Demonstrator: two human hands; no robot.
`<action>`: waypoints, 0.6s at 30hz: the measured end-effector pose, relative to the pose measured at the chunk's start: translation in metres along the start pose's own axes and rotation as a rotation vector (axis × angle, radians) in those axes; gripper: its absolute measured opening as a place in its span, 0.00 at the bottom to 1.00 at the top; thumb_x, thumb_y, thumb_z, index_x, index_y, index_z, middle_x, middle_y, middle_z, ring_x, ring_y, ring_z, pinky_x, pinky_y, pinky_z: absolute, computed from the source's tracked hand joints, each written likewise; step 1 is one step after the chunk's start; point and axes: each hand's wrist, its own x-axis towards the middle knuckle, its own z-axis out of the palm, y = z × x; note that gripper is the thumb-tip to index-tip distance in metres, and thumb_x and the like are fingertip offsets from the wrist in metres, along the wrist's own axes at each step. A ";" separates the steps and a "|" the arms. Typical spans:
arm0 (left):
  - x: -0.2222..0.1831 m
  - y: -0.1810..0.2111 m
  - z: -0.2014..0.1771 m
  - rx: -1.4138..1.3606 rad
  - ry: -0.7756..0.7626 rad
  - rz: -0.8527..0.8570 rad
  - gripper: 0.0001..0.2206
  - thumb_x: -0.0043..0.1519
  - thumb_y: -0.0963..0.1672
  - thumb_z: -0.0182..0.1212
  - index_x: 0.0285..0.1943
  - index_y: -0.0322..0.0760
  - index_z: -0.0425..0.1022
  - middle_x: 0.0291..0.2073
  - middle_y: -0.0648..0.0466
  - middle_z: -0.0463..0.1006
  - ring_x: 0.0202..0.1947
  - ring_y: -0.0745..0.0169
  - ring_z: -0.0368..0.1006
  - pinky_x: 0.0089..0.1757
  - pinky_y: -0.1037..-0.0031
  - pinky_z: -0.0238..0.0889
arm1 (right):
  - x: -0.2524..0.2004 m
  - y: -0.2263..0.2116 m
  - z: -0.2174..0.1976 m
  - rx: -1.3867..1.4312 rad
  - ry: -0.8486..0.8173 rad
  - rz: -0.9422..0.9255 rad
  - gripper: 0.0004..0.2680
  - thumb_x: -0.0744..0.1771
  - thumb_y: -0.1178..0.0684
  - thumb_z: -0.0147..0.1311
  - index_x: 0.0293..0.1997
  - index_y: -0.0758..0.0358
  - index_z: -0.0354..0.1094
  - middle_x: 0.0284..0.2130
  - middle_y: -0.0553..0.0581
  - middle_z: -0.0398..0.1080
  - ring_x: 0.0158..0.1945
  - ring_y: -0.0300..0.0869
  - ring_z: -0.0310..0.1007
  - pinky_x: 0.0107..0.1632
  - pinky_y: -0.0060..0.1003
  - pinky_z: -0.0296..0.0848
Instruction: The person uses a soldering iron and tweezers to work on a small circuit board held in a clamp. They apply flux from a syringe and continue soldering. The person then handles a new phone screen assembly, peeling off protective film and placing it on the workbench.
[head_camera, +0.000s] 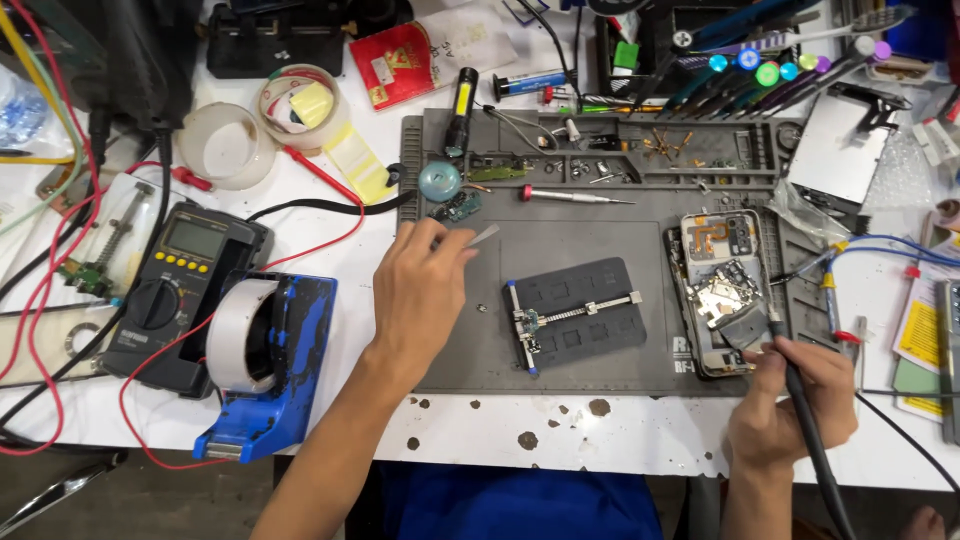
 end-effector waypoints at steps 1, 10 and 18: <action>0.001 0.004 -0.004 -0.005 -0.002 0.003 0.08 0.59 0.38 0.72 0.44 0.40 0.81 0.33 0.55 0.71 0.33 0.54 0.67 0.28 0.65 0.65 | 0.000 -0.002 0.001 -0.006 0.001 0.001 0.02 0.73 0.69 0.53 0.48 0.82 0.66 0.37 0.75 0.70 0.39 0.55 0.74 0.40 0.41 0.75; 0.007 0.025 0.018 -0.071 0.096 0.362 0.10 0.62 0.42 0.70 0.50 0.35 0.79 0.47 0.47 0.77 0.43 0.47 0.72 0.45 0.59 0.66 | 0.015 -0.013 -0.006 -0.117 0.043 0.098 0.02 0.68 0.62 0.60 0.43 0.67 0.72 0.35 0.63 0.74 0.39 0.55 0.77 0.43 0.43 0.75; -0.067 -0.066 0.074 0.031 -0.333 0.194 0.17 0.72 0.48 0.54 0.59 0.33 0.84 0.47 0.42 0.84 0.26 0.55 0.74 0.38 0.64 0.74 | 0.028 -0.013 -0.001 -0.025 -0.030 0.055 0.04 0.67 0.63 0.52 0.43 0.64 0.72 0.31 0.59 0.72 0.32 0.44 0.71 0.36 0.34 0.71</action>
